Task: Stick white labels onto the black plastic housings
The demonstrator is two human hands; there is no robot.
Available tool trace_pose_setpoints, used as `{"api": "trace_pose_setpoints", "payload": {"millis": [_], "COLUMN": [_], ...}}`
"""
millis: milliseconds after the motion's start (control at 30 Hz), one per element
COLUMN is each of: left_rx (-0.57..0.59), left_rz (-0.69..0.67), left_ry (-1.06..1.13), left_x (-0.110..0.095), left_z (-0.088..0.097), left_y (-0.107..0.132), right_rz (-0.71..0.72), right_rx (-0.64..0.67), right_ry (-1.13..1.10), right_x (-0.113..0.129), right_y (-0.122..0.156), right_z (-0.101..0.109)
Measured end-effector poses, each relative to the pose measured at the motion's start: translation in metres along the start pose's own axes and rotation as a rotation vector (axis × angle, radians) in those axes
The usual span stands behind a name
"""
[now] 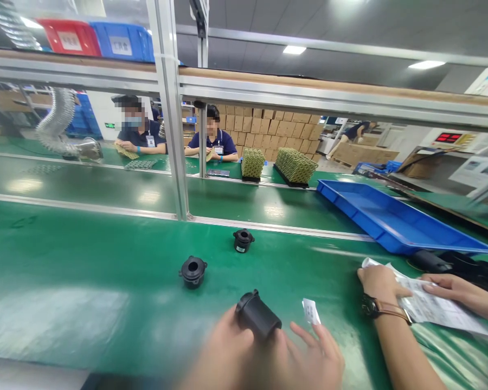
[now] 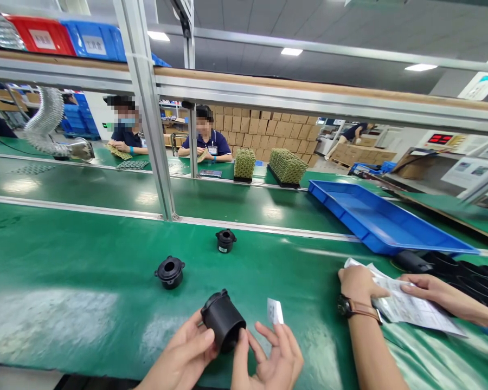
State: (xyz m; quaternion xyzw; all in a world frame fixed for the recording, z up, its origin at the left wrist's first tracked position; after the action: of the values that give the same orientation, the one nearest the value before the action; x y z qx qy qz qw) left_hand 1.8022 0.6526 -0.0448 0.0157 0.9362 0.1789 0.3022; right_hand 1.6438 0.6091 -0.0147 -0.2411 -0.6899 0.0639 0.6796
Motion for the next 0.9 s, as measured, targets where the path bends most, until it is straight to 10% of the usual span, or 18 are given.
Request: {"api": "trace_pose_setpoints", "payload": {"millis": [267,633,800,900], "left_rx": [-0.043,0.038,0.071,0.083], "left_rz": [-0.133,-0.144,-0.13,-0.131], "left_ry": [0.109,-0.05,-0.23,-0.294], "left_x": [-0.001,-0.045,-0.086,-0.1], "left_z": [0.001,-0.028,-0.025,-0.015], "left_y": [-0.009,0.005,-0.004,-0.015], "right_rz": [-0.261,-0.296,-0.286,-0.281], "right_rx": [0.292,0.222,0.007,0.135], "right_ry": [-0.141,-0.166,-0.212,-0.216], "right_x": [-0.063,-0.08,-0.045,-0.01], "right_y": [-0.018,0.004,-0.019,-0.033], "right_z": [-0.008,-0.03,-0.011,-0.03]}}
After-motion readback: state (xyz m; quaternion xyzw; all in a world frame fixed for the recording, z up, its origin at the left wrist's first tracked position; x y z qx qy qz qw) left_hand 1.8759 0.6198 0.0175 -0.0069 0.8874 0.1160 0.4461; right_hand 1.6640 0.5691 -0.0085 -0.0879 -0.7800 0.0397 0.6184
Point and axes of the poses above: each hand's wrist, its own y-axis away from the middle knuckle, its own z-axis out of the back of the hand, x = y × z, the point moved 10 cm from there along -y, towards the middle knuckle
